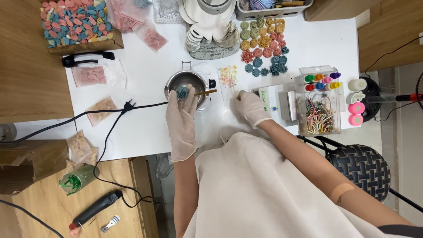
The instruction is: The person is melting wax beads and using a stamp to create flower-shaped seals, then attaching them to small rubber bands.
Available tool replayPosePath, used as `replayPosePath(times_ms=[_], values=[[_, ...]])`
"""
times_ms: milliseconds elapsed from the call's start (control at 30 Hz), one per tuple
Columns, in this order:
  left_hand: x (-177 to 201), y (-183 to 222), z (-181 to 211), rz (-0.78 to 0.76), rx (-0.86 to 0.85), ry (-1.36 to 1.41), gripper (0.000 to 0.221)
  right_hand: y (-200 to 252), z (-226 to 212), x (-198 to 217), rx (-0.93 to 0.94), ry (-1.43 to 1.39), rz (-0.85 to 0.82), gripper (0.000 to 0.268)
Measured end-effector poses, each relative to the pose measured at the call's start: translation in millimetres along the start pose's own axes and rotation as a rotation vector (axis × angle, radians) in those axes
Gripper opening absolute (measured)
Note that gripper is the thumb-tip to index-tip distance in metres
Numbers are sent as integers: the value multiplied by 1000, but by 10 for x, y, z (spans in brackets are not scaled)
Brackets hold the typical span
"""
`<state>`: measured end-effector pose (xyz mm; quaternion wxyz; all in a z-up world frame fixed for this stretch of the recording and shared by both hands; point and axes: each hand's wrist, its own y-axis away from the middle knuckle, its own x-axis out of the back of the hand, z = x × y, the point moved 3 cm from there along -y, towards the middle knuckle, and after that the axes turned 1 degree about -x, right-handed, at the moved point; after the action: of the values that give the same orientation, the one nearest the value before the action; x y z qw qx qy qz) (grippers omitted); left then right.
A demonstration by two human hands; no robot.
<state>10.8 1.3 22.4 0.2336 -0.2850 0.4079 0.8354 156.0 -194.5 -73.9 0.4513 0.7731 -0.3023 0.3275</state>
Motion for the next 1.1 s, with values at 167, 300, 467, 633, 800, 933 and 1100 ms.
replayPosePath(times_ms=[167,300,467,633,800,933,1100], values=[[-8,82,-109,17,-6,-29,31,-252,5,-344,18,147,-9,33],[-27,156,-225,36,42,-78,29,-267,-3,-431,-10,171,-52,34],[-146,291,-401,4,53,-211,38,86,-12,-181,62,117,-16,44],[-326,505,-687,-35,79,-397,52,887,60,532,217,6,-29,44],[-434,665,-1109,-88,135,-477,61,1620,521,1244,309,-215,-271,38],[-508,772,-1468,-58,161,-510,63,1911,1073,1647,382,-315,-228,34],[-663,943,-1793,-86,170,-610,59,2053,1719,2057,-2,-836,-288,26]])
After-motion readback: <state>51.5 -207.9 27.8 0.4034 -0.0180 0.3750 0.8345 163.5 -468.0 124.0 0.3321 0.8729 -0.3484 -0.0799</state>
